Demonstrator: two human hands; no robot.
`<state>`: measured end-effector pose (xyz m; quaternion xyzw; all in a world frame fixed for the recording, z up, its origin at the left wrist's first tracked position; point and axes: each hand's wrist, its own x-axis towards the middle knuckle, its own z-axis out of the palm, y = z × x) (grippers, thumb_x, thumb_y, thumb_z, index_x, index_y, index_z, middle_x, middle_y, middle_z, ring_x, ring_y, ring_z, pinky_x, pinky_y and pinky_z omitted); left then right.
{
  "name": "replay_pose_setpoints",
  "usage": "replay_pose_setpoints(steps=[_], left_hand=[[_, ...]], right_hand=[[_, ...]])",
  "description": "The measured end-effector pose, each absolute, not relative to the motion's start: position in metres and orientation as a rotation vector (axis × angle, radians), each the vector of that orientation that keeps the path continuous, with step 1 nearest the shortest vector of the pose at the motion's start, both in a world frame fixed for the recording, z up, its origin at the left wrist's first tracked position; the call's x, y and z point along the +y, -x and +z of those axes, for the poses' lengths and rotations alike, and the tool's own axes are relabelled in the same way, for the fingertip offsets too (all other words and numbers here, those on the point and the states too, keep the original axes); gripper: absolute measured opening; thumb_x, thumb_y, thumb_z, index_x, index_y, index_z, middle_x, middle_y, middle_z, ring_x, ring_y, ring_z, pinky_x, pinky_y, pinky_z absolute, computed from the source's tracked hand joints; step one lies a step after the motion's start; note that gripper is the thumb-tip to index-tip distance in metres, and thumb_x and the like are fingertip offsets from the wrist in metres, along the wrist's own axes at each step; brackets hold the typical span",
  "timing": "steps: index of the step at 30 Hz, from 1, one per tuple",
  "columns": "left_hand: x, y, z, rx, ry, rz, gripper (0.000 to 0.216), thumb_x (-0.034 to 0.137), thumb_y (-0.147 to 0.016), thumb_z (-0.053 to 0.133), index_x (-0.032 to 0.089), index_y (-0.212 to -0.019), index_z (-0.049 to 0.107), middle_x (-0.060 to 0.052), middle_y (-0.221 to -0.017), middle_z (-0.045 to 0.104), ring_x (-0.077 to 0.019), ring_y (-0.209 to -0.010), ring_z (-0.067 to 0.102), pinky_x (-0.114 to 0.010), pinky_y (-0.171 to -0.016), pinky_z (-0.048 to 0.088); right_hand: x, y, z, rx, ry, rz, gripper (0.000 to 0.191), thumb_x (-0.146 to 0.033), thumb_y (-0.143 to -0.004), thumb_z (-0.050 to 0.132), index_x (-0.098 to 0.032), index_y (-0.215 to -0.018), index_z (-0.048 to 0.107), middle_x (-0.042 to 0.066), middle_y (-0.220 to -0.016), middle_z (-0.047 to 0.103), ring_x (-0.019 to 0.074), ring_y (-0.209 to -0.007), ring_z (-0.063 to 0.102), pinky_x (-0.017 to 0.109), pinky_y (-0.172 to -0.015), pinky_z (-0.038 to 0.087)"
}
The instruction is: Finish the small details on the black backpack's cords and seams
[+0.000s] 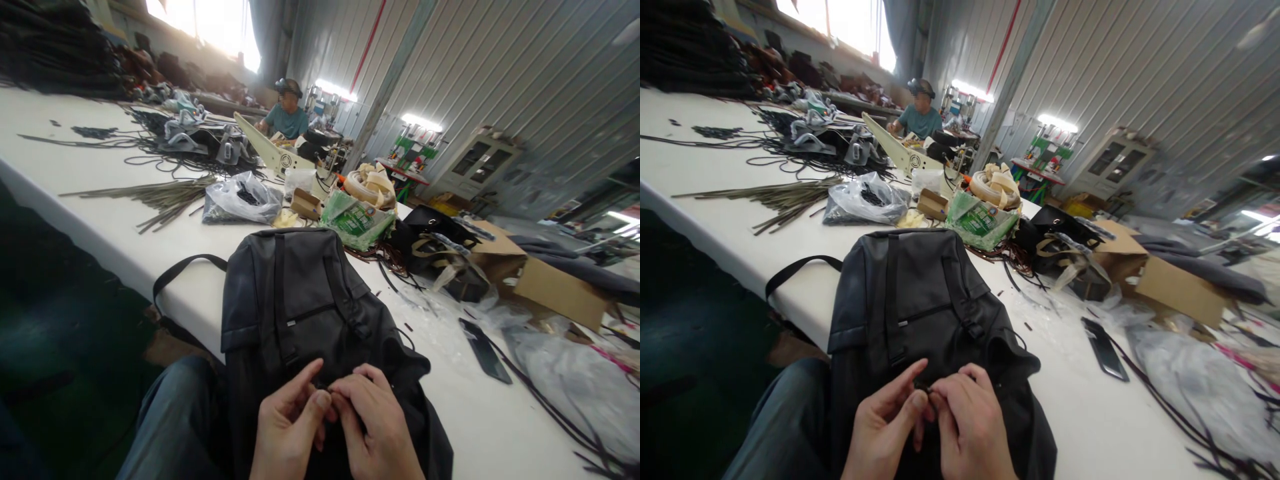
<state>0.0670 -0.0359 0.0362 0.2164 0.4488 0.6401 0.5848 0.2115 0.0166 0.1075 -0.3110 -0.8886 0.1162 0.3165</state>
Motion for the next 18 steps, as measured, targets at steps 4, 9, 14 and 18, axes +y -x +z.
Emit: replay_pose_setpoints(steps=[4,9,14,18], left_hand=[[-0.036,-0.066,0.043,1.052,-0.605,1.419,0.060,0.072,-0.092,0.084,0.016,-0.111,0.091,-0.005,-0.058,0.071,-0.0088,-0.047,0.048,-0.019,-0.047,0.037],[-0.037,-0.069,0.054,1.115,-0.690,1.471,0.048,0.065,-0.098,0.079,0.018,-0.101,0.090,-0.002,-0.053,0.067,-0.0090,-0.047,0.045,-0.021,-0.046,0.033],[-0.038,-0.071,0.054,1.111,-0.686,1.451,0.049,0.066,-0.100,0.077,0.017,-0.099,0.089,0.000,-0.048,0.063,-0.0076,-0.042,0.042,-0.021,-0.046,0.030],[-0.038,-0.072,0.043,1.123,-0.657,1.446,0.057,0.070,-0.099,0.077,0.014,-0.102,0.088,0.002,-0.046,0.057,-0.0080,-0.041,0.045,-0.021,-0.047,0.032]], right_hand=[[0.017,-0.215,0.105,-2.352,0.806,0.255,0.021,-0.003,-0.106,0.054,-0.022,-0.106,0.063,-0.002,-0.083,0.070,0.0145,-0.071,0.067,0.042,-0.091,0.056],[0.014,-0.219,0.096,-2.308,0.799,0.223,0.022,-0.003,-0.105,0.055,-0.022,-0.108,0.064,-0.002,-0.084,0.072,0.0136,-0.070,0.070,0.042,-0.094,0.055],[0.012,-0.214,0.091,-2.267,0.804,0.158,0.021,-0.002,-0.105,0.056,-0.021,-0.104,0.064,-0.005,-0.081,0.073,0.0108,-0.067,0.071,0.040,-0.098,0.050],[0.012,-0.208,0.089,-2.254,0.776,0.064,0.024,0.001,-0.103,0.055,-0.020,-0.098,0.064,-0.005,-0.080,0.074,0.0094,-0.066,0.072,0.039,-0.101,0.047]])
